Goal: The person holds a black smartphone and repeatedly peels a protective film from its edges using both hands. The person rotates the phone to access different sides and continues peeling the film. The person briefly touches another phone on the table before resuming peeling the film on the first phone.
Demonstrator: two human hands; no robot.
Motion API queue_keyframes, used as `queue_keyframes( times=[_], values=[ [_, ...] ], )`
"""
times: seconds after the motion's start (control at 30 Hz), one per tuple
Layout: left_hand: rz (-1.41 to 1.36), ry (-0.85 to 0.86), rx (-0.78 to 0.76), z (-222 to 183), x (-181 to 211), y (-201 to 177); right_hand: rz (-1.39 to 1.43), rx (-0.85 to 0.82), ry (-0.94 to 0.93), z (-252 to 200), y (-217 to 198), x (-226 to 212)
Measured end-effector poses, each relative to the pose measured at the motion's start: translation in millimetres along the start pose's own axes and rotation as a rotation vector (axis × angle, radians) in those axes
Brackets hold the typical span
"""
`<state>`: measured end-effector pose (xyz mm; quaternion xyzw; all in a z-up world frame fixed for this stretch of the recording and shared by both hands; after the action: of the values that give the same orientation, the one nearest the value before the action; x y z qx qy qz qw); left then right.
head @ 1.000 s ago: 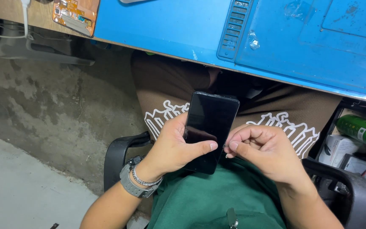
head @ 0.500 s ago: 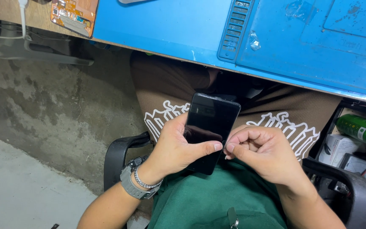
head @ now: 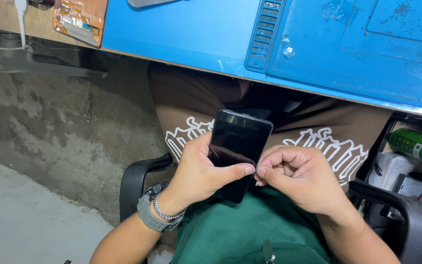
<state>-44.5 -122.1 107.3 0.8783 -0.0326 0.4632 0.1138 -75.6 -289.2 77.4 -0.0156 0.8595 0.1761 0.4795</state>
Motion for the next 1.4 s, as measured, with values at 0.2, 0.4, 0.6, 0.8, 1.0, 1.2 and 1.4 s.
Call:
queue_keyframes(
  times=[0.2, 0.4, 0.6, 0.8, 1.0, 1.2, 1.4],
  values=[
    [-0.038, 0.013, -0.024, -0.3, -4.3, 5.7, 0.033, -0.004, 0.015, -2.1, -1.2, 5.6],
    [0.142, -0.025, -0.085, 2.3, 1.1, 10.2, 0.076, -0.029, 0.049, -9.6, 4.4, -4.9],
    [0.153, -0.031, -0.142, 3.2, 2.0, 14.3, 0.126, -0.046, 0.022, -7.8, 6.8, -12.1],
    [0.124, 0.027, -0.185, 3.5, 5.4, 17.5, 0.152, -0.054, 0.016, -8.1, 8.5, -18.0],
    [-0.026, 0.010, -0.230, 2.2, -4.0, 19.1, 0.167, -0.088, 0.009, -8.7, 10.8, -21.0],
    [-0.113, -0.036, -0.290, -0.5, -12.9, 23.3, 0.167, -0.130, 0.090, -10.6, 15.1, -24.9],
    [-0.117, -0.056, -0.313, -2.8, -17.2, 27.1, 0.101, -0.221, 0.059, -12.3, 15.7, -30.5]
  ],
)
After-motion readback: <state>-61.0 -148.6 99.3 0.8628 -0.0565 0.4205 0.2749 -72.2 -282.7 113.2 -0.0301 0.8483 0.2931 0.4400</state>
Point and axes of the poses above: each hand's wrist, its own z-axis towards the middle knuckle, its own y-axis out of the palm, x = y × z, the point moved 10 cm from there along z, towards the middle knuckle, and after that the axes turned 3 degrees about -x, right-handed, at the moved point
